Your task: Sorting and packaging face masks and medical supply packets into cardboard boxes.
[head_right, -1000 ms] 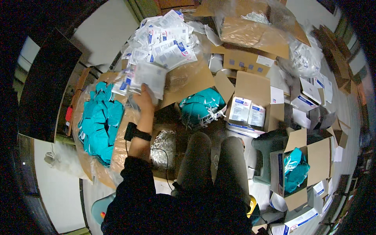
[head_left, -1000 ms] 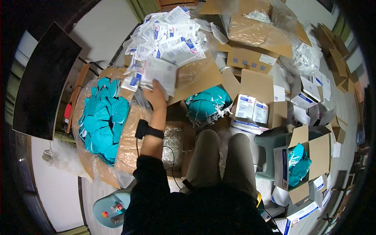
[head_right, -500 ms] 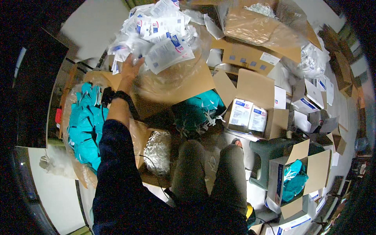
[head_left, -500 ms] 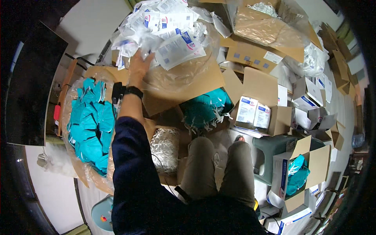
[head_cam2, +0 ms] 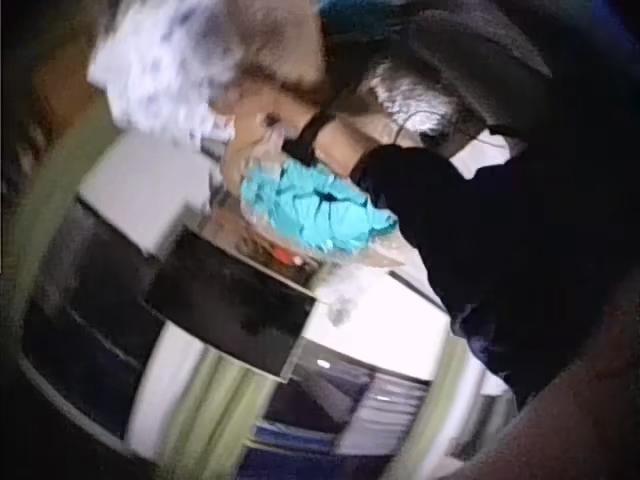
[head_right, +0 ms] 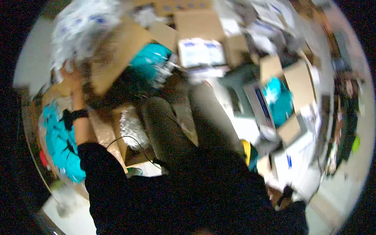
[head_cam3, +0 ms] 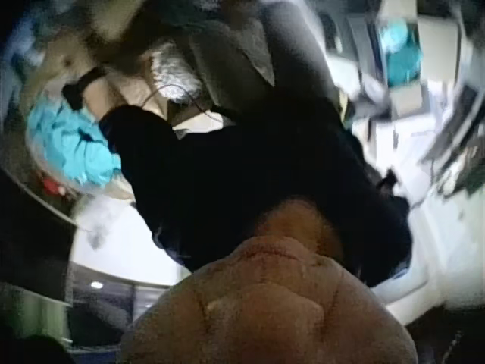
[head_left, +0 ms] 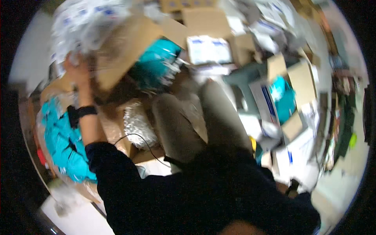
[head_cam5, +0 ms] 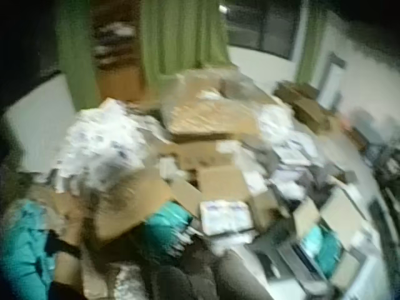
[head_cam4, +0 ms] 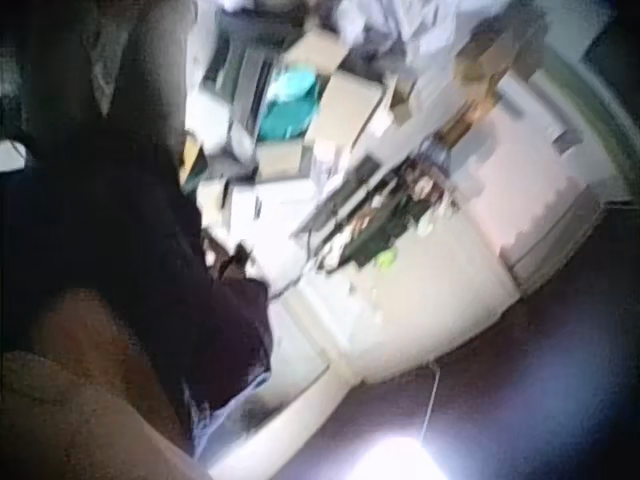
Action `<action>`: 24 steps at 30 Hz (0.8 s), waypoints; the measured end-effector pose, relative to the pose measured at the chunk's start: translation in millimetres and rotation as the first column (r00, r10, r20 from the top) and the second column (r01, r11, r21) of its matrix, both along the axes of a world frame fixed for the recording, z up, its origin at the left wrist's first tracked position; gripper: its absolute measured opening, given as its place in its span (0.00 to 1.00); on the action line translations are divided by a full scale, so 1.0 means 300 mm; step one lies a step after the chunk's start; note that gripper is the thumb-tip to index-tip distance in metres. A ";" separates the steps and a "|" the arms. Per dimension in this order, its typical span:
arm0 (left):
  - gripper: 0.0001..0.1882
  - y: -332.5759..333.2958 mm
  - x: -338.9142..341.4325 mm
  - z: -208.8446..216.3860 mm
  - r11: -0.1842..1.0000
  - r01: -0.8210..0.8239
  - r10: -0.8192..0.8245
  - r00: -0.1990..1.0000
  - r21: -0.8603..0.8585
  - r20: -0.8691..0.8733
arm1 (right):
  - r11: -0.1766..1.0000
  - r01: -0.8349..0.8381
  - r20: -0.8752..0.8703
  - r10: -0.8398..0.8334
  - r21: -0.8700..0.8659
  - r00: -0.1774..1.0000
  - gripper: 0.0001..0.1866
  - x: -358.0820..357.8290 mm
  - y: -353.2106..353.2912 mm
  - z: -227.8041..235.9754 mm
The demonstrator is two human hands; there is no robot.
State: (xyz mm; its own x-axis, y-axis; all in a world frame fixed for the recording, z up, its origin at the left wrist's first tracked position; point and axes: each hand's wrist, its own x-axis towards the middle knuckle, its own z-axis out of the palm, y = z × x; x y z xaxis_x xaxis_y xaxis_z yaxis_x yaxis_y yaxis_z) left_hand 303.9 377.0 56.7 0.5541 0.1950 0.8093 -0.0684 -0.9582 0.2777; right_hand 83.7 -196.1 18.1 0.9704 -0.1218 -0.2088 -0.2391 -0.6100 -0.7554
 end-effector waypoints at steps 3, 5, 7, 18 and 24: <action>0.19 -0.280 -0.014 0.013 0.989 0.123 -0.134 0.977 -0.078 -0.164 | 0.983 0.181 -0.054 -0.182 -0.011 0.982 0.21 -0.189 -0.142 0.049; 0.17 -0.367 -0.065 0.046 0.976 0.210 -0.218 0.947 -0.061 -0.234 | 0.964 0.263 -0.103 -0.265 -0.028 0.959 0.21 -0.322 -0.200 0.068; 0.17 -0.467 -0.108 0.038 0.948 0.306 -0.319 0.908 -0.088 -0.273 | 0.941 0.332 -0.161 -0.338 -0.062 0.927 0.21 -0.463 -0.248 0.085; 0.10 -0.817 -0.674 0.021 0.712 0.581 -0.701 0.562 -0.395 -0.438 | 0.887 0.435 -0.382 -0.459 -0.154 0.802 0.20 -0.828 -0.334 0.151; 0.13 -1.119 -1.098 0.018 0.339 0.242 -0.917 -0.133 -0.909 -0.377 | 0.895 0.421 -0.428 -0.442 -0.148 0.789 0.19 -0.854 -0.347 0.184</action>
State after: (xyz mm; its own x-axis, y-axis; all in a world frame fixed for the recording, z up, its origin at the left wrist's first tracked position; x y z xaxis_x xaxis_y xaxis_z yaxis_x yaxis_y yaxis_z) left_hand -25.5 41.3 62.1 0.7510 -0.6138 -0.2432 0.0440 -0.3211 0.9460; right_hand -172.6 -300.1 73.1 0.6204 -0.5243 -0.5832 -0.7839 -0.3923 -0.4812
